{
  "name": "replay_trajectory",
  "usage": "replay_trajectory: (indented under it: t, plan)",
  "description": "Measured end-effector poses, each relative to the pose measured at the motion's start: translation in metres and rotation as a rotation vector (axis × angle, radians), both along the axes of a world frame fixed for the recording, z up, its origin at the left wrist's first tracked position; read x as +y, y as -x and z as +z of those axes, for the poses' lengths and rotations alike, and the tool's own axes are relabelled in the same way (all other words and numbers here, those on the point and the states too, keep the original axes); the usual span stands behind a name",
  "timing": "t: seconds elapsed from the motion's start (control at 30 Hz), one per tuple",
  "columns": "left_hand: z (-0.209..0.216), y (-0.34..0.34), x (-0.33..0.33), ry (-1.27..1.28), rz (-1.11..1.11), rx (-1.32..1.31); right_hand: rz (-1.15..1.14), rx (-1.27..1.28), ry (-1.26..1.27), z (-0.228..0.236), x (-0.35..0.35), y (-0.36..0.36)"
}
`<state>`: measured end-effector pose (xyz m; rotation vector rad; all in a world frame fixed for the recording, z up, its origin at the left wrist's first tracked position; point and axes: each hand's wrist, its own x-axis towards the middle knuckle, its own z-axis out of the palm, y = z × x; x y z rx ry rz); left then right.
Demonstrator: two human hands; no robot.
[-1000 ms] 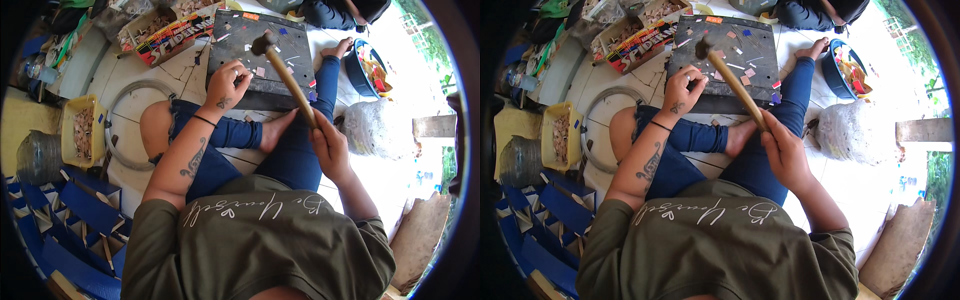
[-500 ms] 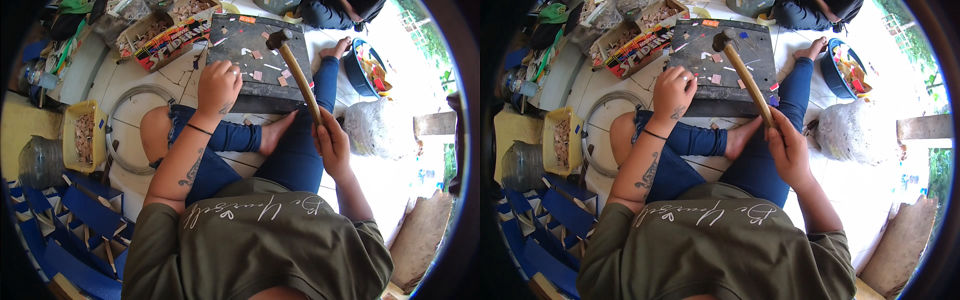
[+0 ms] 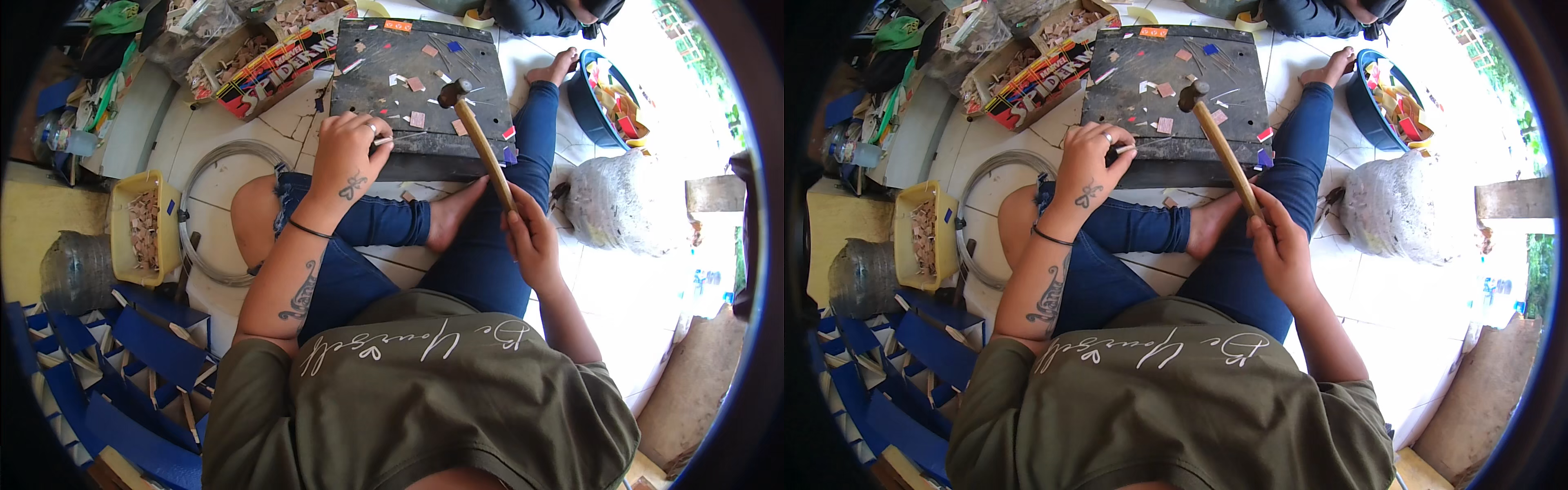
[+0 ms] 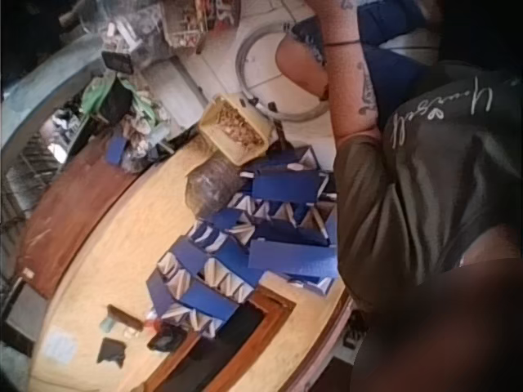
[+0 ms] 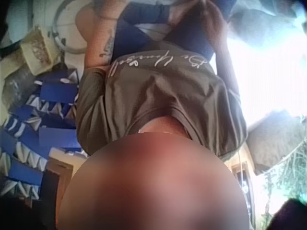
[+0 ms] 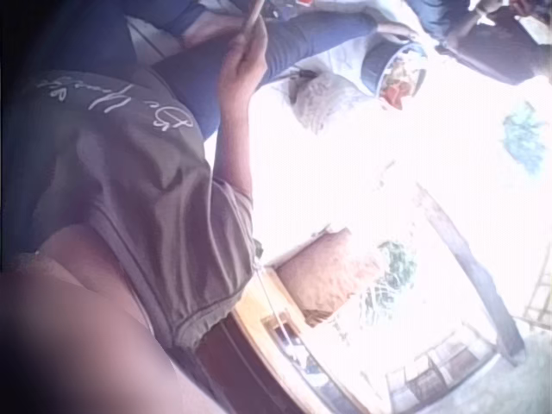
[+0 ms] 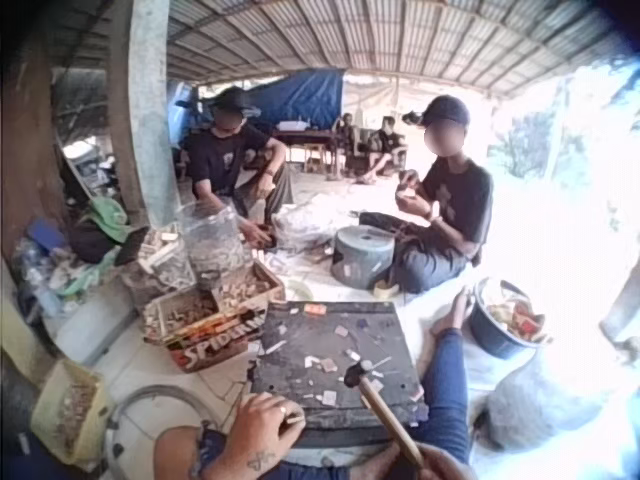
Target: The person sits on the floor and repeatedly uses a hammer to strike small wooden blocks placed on a dark work surface. They pick up blocks, position them, and strike them one at a time, occasionally gathering the pieces into a pile.
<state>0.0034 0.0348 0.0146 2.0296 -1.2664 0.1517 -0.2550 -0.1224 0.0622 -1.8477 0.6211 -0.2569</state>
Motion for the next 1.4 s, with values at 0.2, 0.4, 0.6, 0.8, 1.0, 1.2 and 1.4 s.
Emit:
replay_trajectory:
  t: [0.2, 0.4, 0.6, 0.8, 1.0, 1.2, 1.4]
  plan:
    - [0.000, 0.006, -0.003, 0.040, -0.015, 0.037, 0.117, 0.033, 0.221, -0.006, 0.006, 0.003]
    - [0.000, 0.000, -0.006, 0.010, -0.050, 0.040, 0.216, 0.034, 0.372, -0.006, 0.018, 0.000]
    - [0.000, 0.000, -0.007, 0.016, -0.062, 0.086, 0.169, 0.087, 0.327, -0.003, 0.014, -0.001]
    - [-0.003, 0.000, -0.008, 0.034, -0.059, 0.099, 0.169, 0.092, 0.325, -0.003, 0.011, 0.000]
    - [-0.003, 0.002, -0.008, 0.045, -0.062, 0.104, 0.201, 0.026, 0.384, -0.007, 0.013, 0.003]
    - [-0.001, 0.003, -0.007, 0.034, -0.057, 0.088, 0.170, 0.014, 0.348, -0.002, 0.012, 0.004]
    - [-0.003, 0.004, -0.006, 0.008, -0.046, 0.081, 0.203, 0.066, 0.340, 0.000, 0.019, 0.001]
